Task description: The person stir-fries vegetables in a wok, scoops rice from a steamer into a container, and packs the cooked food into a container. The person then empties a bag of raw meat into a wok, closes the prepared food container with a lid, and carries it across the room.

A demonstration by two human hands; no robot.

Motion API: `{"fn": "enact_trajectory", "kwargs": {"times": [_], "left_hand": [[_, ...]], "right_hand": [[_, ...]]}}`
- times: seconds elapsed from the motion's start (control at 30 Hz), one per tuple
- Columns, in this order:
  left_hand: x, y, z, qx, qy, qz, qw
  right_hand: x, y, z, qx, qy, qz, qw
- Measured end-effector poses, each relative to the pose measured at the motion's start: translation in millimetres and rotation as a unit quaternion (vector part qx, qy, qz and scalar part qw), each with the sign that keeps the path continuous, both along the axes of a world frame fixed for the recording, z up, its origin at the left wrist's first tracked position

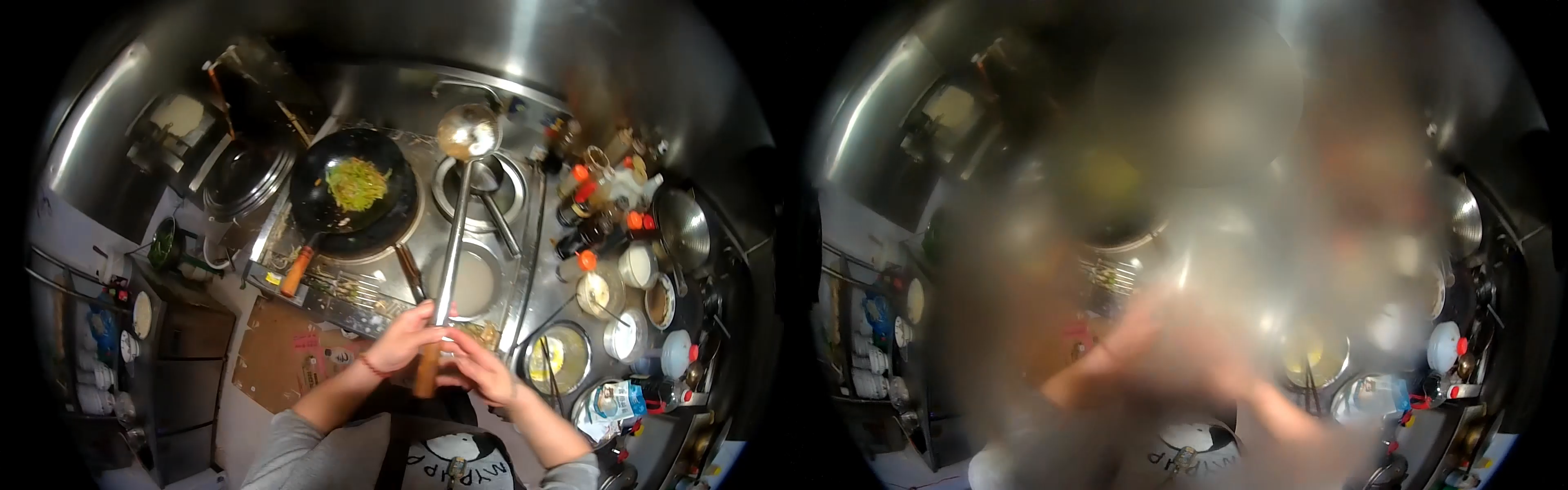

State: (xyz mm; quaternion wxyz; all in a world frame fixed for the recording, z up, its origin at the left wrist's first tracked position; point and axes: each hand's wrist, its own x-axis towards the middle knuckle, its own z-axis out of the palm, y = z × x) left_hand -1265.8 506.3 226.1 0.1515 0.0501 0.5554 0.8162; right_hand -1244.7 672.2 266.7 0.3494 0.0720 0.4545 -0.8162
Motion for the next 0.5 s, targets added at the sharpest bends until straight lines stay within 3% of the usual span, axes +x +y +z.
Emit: {"fn": "enact_trajectory", "kwargs": {"times": [0.07,0.1,0.13,0.17,0.2,0.27,0.3,0.33,0.37,0.4,0.47,0.5], "left_hand": [[-14.4,-23.0,-17.4,0.043,-0.074,-0.047,0.995],[-21.2,-45.4,-43.7,-0.11,0.031,0.013,0.993],[-25.2,-65.8,-63.5,-0.258,0.132,0.072,0.954],[-31.7,-100.4,-50.1,-0.319,0.241,0.119,0.909],[-26.9,-137.5,-40.7,-0.364,0.221,0.206,0.881],[-35.1,-226.4,-80.4,-0.541,0.203,0.299,0.759],[-31.2,-259.0,-118.7,-0.588,0.124,0.355,0.716],[-27.5,-296.4,-205.4,-0.539,0.059,0.336,0.77],[-11.0,-294.5,-168.3,-0.321,-0.116,0.273,0.9],[-6.0,-290.1,-126.4,-0.071,-0.269,0.183,0.943],[-4.7,-285.6,-126.8,0.091,-0.234,0.143,0.957],[-8.9,-276.8,-125.0,0.209,-0.249,0.139,0.935]], "right_hand": [[-9.4,-51.5,-34.1,-0.079,0.046,-0.012,0.996],[-20.6,-72.0,-40.2,0.019,0.106,-0.03,0.994],[-28.1,-84.8,-48.9,0.073,0.137,-0.016,0.988],[-36.5,-99.1,-53.3,0.21,0.2,0.01,0.957],[-48.6,-112.5,-56.7,0.34,0.262,0.035,0.903],[-83.1,-140.4,-70.8,0.555,0.362,0.097,0.743],[-96.5,-146.6,-85.5,0.542,0.376,0.071,0.748],[-106.2,-157.5,-77.4,0.562,0.411,0.093,0.712],[-105.3,-162.8,-80.7,0.556,0.416,0.048,0.718],[-111.0,-169.2,-88.1,0.546,0.427,-0.002,0.721],[-114.0,-186.8,-101.6,0.556,0.463,-0.004,0.69],[-109.3,-192.6,-104.2,0.577,0.423,0.046,0.697]]}}
